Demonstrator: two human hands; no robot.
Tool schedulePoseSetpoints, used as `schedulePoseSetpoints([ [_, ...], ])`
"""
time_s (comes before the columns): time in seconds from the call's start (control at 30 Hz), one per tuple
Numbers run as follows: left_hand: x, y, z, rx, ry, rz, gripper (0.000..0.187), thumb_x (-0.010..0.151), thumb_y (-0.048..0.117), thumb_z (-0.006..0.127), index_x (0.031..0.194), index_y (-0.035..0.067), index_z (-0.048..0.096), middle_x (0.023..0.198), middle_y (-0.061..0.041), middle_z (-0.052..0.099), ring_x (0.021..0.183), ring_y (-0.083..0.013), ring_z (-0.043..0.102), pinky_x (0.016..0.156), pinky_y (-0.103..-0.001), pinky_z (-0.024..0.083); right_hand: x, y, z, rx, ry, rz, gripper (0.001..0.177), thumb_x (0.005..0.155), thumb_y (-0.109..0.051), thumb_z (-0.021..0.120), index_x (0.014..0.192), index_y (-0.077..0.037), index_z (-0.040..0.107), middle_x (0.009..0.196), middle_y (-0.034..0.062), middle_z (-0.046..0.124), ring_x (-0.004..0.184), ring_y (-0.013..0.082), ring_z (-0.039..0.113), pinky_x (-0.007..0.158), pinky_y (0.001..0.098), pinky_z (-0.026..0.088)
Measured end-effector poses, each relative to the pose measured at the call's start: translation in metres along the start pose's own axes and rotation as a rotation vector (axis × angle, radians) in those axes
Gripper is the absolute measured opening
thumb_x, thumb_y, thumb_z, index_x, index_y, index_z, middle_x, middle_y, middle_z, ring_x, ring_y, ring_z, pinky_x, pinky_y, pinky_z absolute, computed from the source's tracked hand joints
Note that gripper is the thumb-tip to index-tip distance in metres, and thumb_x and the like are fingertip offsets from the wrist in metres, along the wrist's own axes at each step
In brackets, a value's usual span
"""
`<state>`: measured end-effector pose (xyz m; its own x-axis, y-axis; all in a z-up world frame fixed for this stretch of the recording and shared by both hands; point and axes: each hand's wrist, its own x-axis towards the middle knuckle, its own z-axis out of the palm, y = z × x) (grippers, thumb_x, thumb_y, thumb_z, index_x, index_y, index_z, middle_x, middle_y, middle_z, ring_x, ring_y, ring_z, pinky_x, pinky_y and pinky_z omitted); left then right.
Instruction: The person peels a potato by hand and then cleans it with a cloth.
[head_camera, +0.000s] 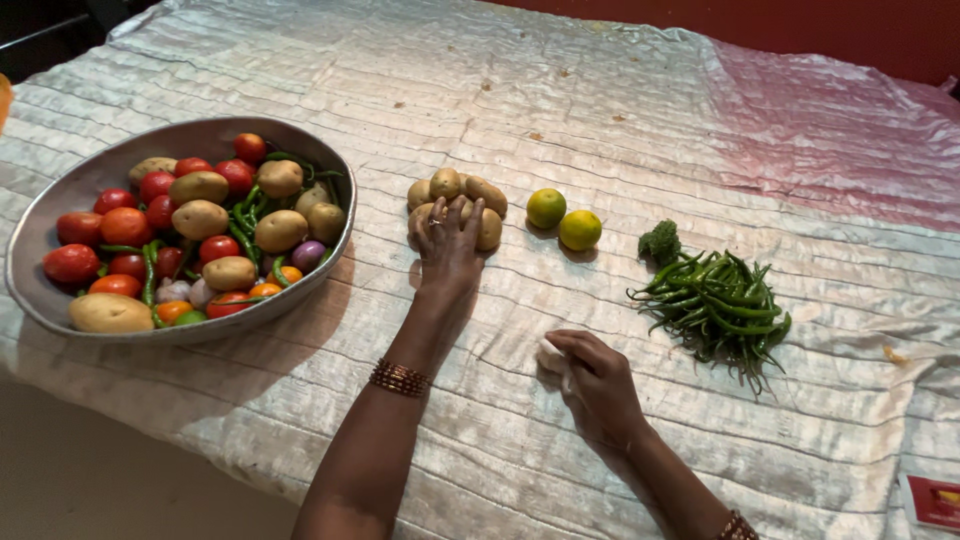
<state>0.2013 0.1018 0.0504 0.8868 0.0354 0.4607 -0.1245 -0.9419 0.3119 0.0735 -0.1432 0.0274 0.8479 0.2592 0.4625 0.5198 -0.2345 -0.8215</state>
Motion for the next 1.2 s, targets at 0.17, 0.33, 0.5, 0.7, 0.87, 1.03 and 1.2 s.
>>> schedulePoseSetpoints([
  [0.17,0.004,-0.009,-0.007,-0.21,-0.229,-0.061,0.107,0.07,0.029,0.09,0.158,0.035,0.027,0.168,-0.004,0.012,0.154,-0.0328,-0.001,0.119,-0.06,0.001,0.001,-0.018,-0.01,-0.355,0.124,-0.302,0.031,0.096,0.008,0.058,0.122,-0.001,0.072,0.133,0.0153,0.067,0.12,0.0288,0.069,0.098,0.0353,0.06],
  [0.33,0.008,-0.023,0.008,-0.213,-0.119,0.141,0.112,0.066,0.049,0.089,0.158,0.031,0.027,0.167,-0.006,0.016,0.156,-0.0308,0.003,0.124,-0.06,0.003,-0.001,-0.042,-0.005,-0.672,-0.084,-0.49,0.032,0.081,0.0,0.068,0.112,0.008,0.068,0.126,0.0211,0.064,0.125,0.041,0.059,0.1,0.044,0.055],
  [0.5,0.01,-0.027,0.017,-0.225,0.094,0.283,0.092,0.081,0.057,0.081,0.157,0.03,0.037,0.163,-0.004,0.029,0.156,-0.0274,0.016,0.121,-0.063,0.008,0.012,-0.04,0.007,-0.692,-0.166,-0.545,0.024,0.08,-0.004,0.07,0.103,0.001,0.073,0.116,0.013,0.071,0.116,0.0342,0.063,0.106,0.0526,0.048],
  [0.7,0.008,-0.043,0.013,-0.209,0.408,0.192,0.064,0.091,0.038,0.075,0.151,0.026,0.057,0.152,-0.003,0.049,0.15,-0.0253,0.037,0.12,-0.058,0.025,0.004,-0.023,0.005,-0.553,0.007,-0.288,0.022,0.085,-0.007,0.077,0.107,-0.005,0.074,0.116,0.0137,0.071,0.105,0.0326,0.064,0.086,0.0419,0.056],
  [0.87,0.008,-0.081,-0.018,-0.125,0.464,-0.013,0.054,0.09,0.035,0.072,0.142,0.023,0.065,0.147,0.001,0.053,0.144,-0.0231,0.046,0.116,-0.055,0.034,-0.008,-0.013,0.001,-0.387,0.059,-0.274,0.019,0.08,-0.001,0.075,0.097,-0.006,0.07,0.115,0.0162,0.068,0.101,0.031,0.066,0.08,0.0376,0.058],
  [1.03,0.011,-0.149,-0.072,0.008,0.394,-0.372,0.078,0.088,0.042,0.072,0.153,0.012,0.04,0.153,-0.023,0.039,0.134,-0.05,0.037,0.105,-0.068,0.029,-0.009,-0.011,-0.003,-0.523,-0.025,-0.325,0.009,0.085,-0.001,0.074,0.089,-0.006,0.068,0.106,0.0108,0.071,0.099,0.0317,0.066,0.085,0.0398,0.056],
  [1.2,0.003,-0.174,-0.113,0.208,-0.177,-0.738,0.087,0.082,0.036,0.081,0.156,0.023,0.037,0.154,-0.018,0.041,0.143,-0.0454,0.037,0.117,-0.071,0.018,-0.012,-0.014,-0.001,-0.578,-0.01,-0.334,0.007,0.087,-0.003,0.073,0.09,-0.005,0.068,0.107,0.0113,0.071,0.101,0.0322,0.066,0.085,0.0405,0.057],
])
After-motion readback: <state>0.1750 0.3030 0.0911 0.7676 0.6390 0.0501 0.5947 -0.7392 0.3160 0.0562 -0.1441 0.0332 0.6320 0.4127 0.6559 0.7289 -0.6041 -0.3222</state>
